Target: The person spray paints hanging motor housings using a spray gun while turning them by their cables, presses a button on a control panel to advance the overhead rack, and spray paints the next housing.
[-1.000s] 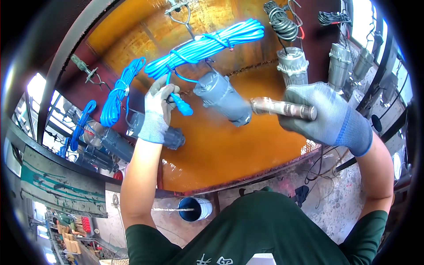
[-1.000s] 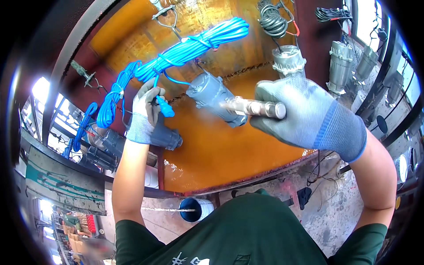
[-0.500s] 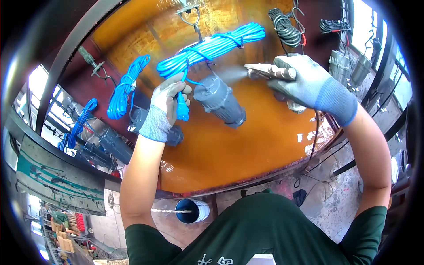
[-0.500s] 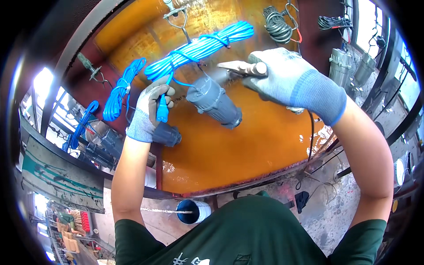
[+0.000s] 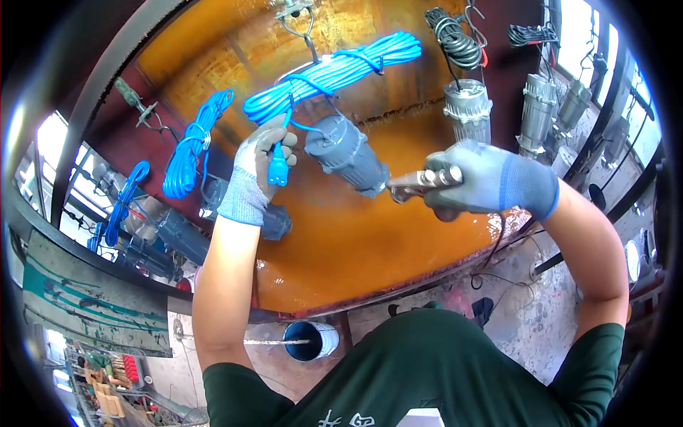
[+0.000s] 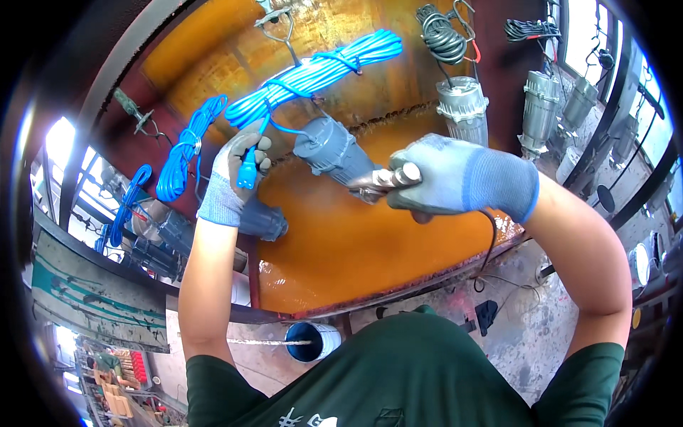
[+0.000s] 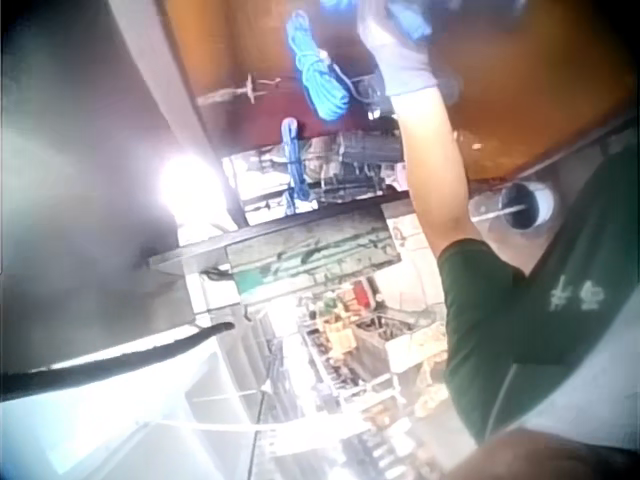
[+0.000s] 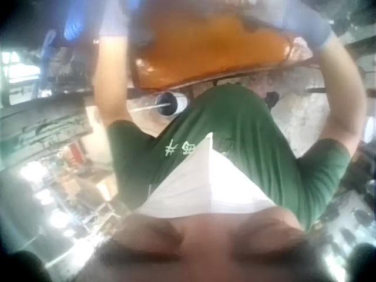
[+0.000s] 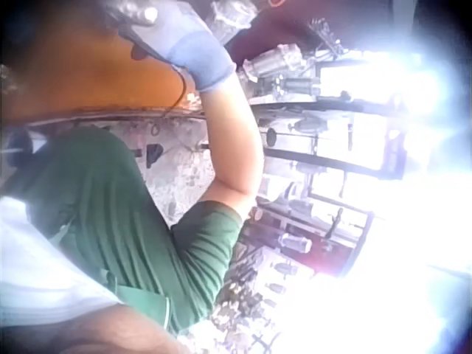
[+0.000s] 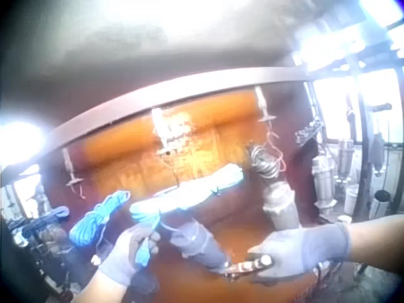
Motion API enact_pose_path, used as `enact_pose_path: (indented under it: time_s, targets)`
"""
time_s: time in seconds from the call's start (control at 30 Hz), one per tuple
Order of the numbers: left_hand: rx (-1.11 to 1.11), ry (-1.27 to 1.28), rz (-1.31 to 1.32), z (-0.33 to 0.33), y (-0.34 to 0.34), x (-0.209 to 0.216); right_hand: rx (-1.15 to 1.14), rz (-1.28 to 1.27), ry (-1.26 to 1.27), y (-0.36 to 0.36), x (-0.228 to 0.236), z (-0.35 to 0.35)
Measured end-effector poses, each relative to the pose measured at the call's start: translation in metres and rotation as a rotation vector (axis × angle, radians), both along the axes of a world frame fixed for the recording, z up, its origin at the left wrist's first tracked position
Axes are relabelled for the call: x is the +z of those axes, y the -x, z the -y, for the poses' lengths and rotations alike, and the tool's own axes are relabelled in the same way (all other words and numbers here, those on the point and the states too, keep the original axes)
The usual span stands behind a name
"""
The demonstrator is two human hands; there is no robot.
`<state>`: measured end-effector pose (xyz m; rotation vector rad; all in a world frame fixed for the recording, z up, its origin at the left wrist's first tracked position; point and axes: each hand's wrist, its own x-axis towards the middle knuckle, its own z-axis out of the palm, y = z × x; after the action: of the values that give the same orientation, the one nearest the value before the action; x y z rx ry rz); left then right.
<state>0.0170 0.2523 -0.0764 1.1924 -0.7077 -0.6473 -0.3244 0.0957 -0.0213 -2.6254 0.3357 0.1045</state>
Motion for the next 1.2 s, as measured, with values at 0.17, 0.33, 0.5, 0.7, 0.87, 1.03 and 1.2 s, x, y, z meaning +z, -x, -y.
enact_pose_path:
  time_s: [0.17, 0.33, 0.5, 0.7, 0.87, 1.03, 1.2]
  targets:
    - [-0.074, 0.080, -0.177, 0.003, -0.021, -0.005, -0.162, 0.235, -0.028, 0.023, -0.040, 0.011]
    - [-0.152, 0.157, -0.335, 0.010, -0.061, -0.014, -0.113, 0.547, -0.116, 0.030, -0.059, -0.004]
    - [0.051, 0.202, -0.450, 0.018, -0.059, 0.001, -0.148, 0.440, -0.058, 0.048, -0.062, 0.000]
    - [0.136, 0.358, -0.465, 0.024, -0.061, -0.001, -0.266, 0.605, -0.157, 0.062, -0.049, 0.033]
    - [0.245, 0.359, -0.474, 0.024, -0.065, -0.002, -0.237, 0.291, -0.003, 0.070, -0.026, 0.034]
    - [0.265, 0.342, -0.500, 0.015, -0.065, -0.033, -0.089, 0.471, -0.094, 0.061, 0.006, 0.043]
    - [0.178, 0.354, -0.588, -0.006, -0.030, -0.129, -0.158, 0.449, -0.002, 0.040, 0.009, 0.073]
